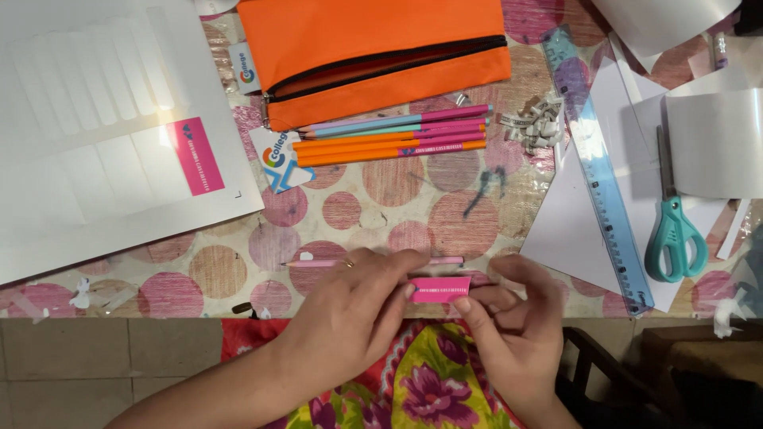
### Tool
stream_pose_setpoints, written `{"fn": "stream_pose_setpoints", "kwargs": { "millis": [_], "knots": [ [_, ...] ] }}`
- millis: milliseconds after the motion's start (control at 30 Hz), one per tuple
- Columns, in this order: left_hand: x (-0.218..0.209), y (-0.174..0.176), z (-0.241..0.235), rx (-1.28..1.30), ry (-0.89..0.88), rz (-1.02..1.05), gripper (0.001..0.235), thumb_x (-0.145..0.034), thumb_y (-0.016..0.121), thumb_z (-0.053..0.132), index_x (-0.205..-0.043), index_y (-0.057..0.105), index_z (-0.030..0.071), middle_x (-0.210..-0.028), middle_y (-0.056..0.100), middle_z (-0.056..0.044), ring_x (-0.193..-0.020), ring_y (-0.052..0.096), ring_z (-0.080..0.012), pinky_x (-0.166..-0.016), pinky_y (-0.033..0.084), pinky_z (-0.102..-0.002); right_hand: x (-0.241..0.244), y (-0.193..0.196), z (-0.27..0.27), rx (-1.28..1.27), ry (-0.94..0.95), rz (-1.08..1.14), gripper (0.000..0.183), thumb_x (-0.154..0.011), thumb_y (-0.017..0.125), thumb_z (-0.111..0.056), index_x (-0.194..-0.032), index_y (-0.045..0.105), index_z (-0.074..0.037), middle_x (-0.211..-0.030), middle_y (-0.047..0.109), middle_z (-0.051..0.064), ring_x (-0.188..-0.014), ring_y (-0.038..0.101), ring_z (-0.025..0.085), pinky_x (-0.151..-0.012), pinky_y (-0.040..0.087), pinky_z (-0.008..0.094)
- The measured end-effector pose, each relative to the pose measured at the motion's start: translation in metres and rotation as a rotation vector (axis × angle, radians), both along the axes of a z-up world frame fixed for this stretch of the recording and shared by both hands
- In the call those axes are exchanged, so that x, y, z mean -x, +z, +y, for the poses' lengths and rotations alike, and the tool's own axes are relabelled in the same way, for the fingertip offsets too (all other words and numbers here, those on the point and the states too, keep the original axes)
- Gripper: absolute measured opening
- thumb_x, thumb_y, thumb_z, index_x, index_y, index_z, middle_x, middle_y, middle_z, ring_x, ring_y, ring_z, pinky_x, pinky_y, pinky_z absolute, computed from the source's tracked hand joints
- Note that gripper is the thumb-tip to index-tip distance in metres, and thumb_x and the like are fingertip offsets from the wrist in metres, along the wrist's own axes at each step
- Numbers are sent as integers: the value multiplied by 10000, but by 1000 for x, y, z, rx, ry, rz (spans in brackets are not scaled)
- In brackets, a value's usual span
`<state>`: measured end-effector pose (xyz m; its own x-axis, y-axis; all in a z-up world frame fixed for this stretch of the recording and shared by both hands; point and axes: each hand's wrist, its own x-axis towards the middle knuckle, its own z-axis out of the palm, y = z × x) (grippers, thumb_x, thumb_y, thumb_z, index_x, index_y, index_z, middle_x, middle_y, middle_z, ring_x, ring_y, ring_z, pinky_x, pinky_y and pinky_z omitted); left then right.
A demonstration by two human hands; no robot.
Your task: Peeling small labels from a sheet and wrapping them around pens
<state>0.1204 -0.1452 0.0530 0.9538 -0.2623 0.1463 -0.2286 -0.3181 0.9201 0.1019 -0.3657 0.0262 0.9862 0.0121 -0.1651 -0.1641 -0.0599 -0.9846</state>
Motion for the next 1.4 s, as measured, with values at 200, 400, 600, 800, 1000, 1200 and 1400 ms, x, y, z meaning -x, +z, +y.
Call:
{"fn": "stream_pose_setpoints", "kwargs": {
  "millis": [200,400,600,800,1000,1200,1400],
  "knots": [
    [-2,-25,2,-326,11,-252,351,-923,655,-29,-1262,574,12,-976,702,-178,-949,641,-360,-813,503,-484,-17,5,5,402,41,-67,366,-871,756,-29,-1050,445,-102,-1253,536,160,-821,746,131,-799,577,266],
    [-14,-25,3,-507,-101,-377,294,-960,584,41,-1252,550,40,-964,629,-88,-937,557,-313,-816,499,-456,-23,3,6,313,-5,17,367,-849,777,8,-928,431,-85,-1164,510,128,-788,782,119,-737,606,206],
    [-19,-32,3,-604,-123,-451,275,-973,493,51,-1245,531,66,-1011,605,-106,-944,537,-302,-832,481,-434,-30,10,3,406,89,-88,369,-872,746,3,-852,393,-102,-1054,506,137,-727,782,131,-686,625,204],
    [-20,-42,3,-504,-150,-369,240,-996,553,63,-1233,525,36,-1083,645,-118,-962,546,-317,-810,497,-504,-38,13,5,390,84,-42,398,-855,758,16,-821,376,-93,-1004,498,128,-735,653,106,-717,651,222],
    [-20,-47,4,-493,-179,-294,257,-973,600,69,-1210,501,52,-1026,642,-99,-957,531,-323,-814,493,-504,-43,14,3,432,97,2,392,-847,777,-39,-809,392,-99,-978,511,125,-763,605,95,-674,641,193],
    [-21,-47,4,-515,-173,-328,264,-975,589,32,-1214,479,52,-1089,680,-127,-1006,557,-310,-835,497,-475,-46,14,3,522,137,-52,367,-843,787,-69,-808,422,-83,-945,503,113,-946,556,168,-620,564,203],
    [-23,-47,3,-499,-166,-331,239,-959,564,-15,-1180,493,45,-995,640,-98,-944,513,-304,-799,493,-473,-44,9,1,527,156,-55,225,-871,770,-95,-834,552,-56,-1039,487,93,-511,407,37,-485,371,177]
  ]
}}
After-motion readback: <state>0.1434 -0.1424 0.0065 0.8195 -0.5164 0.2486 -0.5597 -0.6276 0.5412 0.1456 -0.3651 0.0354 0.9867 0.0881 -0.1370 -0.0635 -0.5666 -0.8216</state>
